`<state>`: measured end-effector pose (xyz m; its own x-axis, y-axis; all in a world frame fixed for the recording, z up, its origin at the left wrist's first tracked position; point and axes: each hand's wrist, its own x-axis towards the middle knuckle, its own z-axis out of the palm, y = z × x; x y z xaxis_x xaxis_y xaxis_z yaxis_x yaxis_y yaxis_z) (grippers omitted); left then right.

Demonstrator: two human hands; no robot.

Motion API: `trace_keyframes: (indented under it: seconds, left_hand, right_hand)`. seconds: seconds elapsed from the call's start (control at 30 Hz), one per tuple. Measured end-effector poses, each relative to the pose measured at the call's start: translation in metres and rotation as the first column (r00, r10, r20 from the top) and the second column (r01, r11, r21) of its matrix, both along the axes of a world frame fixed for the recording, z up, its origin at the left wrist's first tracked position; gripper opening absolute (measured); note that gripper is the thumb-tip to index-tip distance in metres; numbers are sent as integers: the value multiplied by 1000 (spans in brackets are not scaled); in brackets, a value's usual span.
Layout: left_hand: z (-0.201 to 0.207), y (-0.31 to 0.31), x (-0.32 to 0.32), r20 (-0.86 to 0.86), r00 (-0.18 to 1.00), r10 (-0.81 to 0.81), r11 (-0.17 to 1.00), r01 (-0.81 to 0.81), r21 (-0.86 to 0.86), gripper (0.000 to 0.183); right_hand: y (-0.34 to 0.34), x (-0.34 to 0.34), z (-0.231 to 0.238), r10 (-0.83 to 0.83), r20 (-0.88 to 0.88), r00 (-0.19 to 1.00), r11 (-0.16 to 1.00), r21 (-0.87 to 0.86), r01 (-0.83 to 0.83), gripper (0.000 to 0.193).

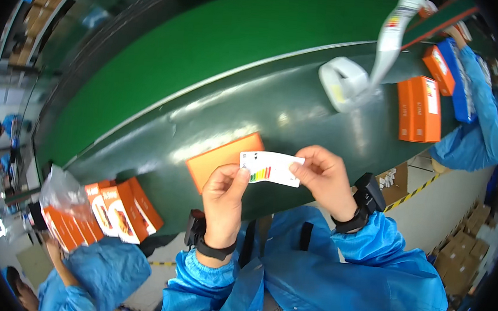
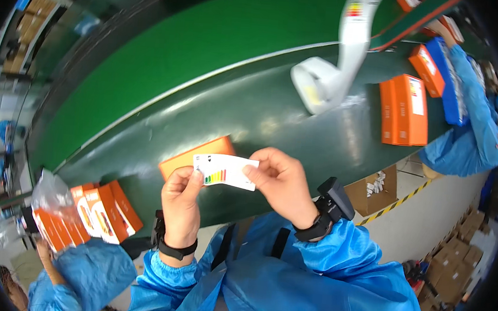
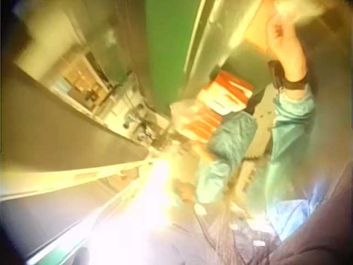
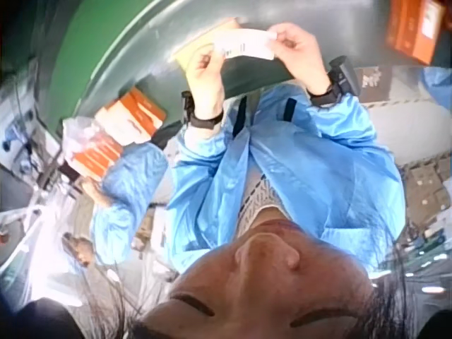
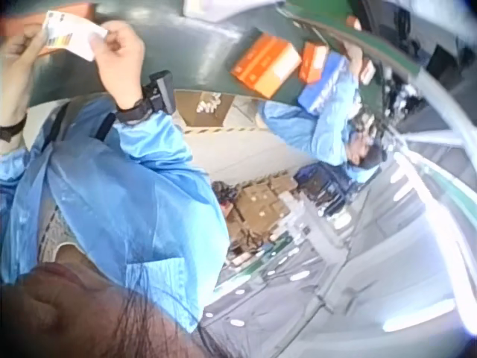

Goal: Applying energy efficiency labels to orange product boxes on an assembly line.

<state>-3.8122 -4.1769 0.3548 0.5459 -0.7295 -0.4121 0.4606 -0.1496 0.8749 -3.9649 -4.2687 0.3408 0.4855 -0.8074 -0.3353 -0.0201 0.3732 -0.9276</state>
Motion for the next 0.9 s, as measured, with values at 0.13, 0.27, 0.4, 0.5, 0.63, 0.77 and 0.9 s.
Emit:
trace_keyframes:
  seconds: [0.13, 0.27, 0.4, 0.5, 0.63, 0.77, 0.9]
  left_hand:
    - [-29, 40, 33, 114, 993, -14, 991, -1, 130, 23]
    - [-56, 71, 76, 645, 762, -56, 969, -113, 218, 50]
    - [-85, 96, 115, 749, 604, -272, 950, 45, 309, 99]
    - [-108, 96, 126, 654, 638, -407, 914, 279, 296, 122]
    - [-125, 87, 126, 633, 695, -340, 929, 352, 113, 125]
    - [-135, 87, 124, 573, 749, -332, 931, 359, 69, 124]
    - [-136, 86, 126, 592, 736, -328, 929, 366, 59, 125]
  right_hand:
    - [15, 39, -5, -9, -168, 986, 992, -124, -12, 7]
    - [17, 69, -23, 41, -253, 967, 991, -110, -70, 9]
    - [26, 97, -51, 119, -250, 961, 988, -66, -139, 11]
    - [32, 112, -69, 181, -264, 947, 976, -72, -207, 12]
    - [37, 123, -80, 182, -273, 945, 976, -67, -207, 12]
    - [41, 122, -85, 158, -298, 941, 974, -110, -199, 12]
    - [43, 124, -83, 148, -323, 935, 969, -139, -202, 12]
